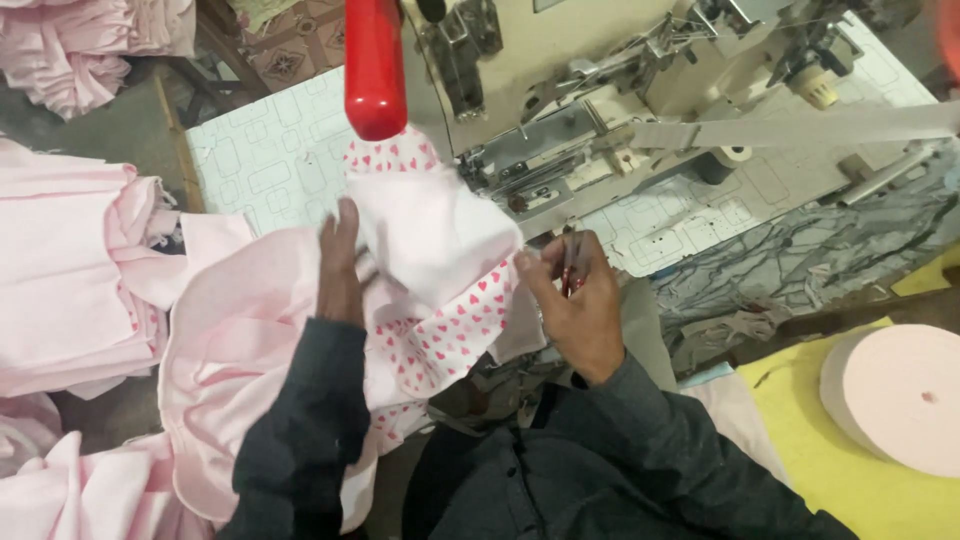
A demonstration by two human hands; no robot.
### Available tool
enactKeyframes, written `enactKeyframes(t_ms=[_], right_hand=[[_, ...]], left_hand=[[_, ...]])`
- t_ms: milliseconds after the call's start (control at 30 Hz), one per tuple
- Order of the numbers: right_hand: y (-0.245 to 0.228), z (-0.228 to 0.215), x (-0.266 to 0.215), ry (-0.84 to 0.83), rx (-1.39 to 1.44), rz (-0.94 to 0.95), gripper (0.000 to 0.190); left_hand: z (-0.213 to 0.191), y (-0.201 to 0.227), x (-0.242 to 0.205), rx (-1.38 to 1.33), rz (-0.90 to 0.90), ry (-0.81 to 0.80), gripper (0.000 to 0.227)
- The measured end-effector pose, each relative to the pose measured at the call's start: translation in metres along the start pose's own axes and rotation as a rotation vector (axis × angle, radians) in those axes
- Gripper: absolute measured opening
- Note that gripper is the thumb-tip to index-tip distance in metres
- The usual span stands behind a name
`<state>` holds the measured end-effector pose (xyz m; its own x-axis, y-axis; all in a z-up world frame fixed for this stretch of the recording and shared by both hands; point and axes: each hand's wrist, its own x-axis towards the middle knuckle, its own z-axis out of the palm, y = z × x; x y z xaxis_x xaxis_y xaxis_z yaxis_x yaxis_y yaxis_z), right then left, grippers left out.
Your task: Trimming excess threads and fabric from pink baby garments using small snips at a sewing workstation.
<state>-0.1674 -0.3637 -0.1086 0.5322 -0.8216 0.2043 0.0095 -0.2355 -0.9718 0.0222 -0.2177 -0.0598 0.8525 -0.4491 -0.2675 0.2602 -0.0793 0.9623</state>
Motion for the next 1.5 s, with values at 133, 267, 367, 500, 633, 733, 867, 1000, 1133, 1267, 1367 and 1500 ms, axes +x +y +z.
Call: enactKeyframes(t_ms=[133,267,367,500,633,733,867,1000,1133,1267,1367,1500], right_hand=[[-0.003,0.013,-0.003,-0.096,-0.065,0.077,0.051],[0.001,0.006,0.008,-0.135,-0.039,0.139,0.015],[-0.019,-0.012,0.016,-0.284,0.286,0.458,0.01],[0.02,-0.006,0.026,-0.275,0.324,0.428,0.026],[-0.024,-0.016,0.019,-0.258,0.203,0.36,0.026],[-0.055,-0.022,0.023,-0.304,0.249,0.395,0.047],[-0.043,-0.023,0.029,-0.333,-0.139,0.232,0.044],[-0.035,-0.021,0.026,-0.37,0.271,0.427,0.043],[-0.03,-0.045,0.021,-0.421,0.611,0.644,0.032],[-0.034,-0.06,0.01,-0.392,0.485,0.57,0.026],[-0.018,-0.072,0.001,-0.36,0.445,0.587,0.026],[-0.01,-0.076,-0.002,-0.307,0.465,0.584,0.021]], left_hand=[[0.025,-0.024,-0.047,-0.324,-0.378,-0.122,0.107],[0.019,-0.101,-0.037,-0.614,-0.549,-0.296,0.075],[0.019,-0.137,-0.022,-0.716,-0.533,-0.363,0.06],[0.029,-0.152,-0.003,-0.774,-0.441,-0.38,0.055],[0.025,-0.195,0.011,-0.746,-0.361,-0.472,0.069],[0.026,-0.207,0.01,-0.602,-0.223,-0.525,0.076],[0.022,-0.24,0.03,-0.676,-0.264,-0.542,0.084],[0.043,-0.169,0.0,-0.851,-0.35,-0.56,0.062],[0.058,-0.158,-0.016,-0.955,-0.352,-0.692,0.069],[0.021,-0.194,-0.026,-0.778,-0.395,-0.482,0.053],[0.019,-0.106,-0.059,-0.546,-0.237,-0.303,0.058],[0.02,-0.021,-0.095,-0.164,-0.035,-0.15,0.048]])
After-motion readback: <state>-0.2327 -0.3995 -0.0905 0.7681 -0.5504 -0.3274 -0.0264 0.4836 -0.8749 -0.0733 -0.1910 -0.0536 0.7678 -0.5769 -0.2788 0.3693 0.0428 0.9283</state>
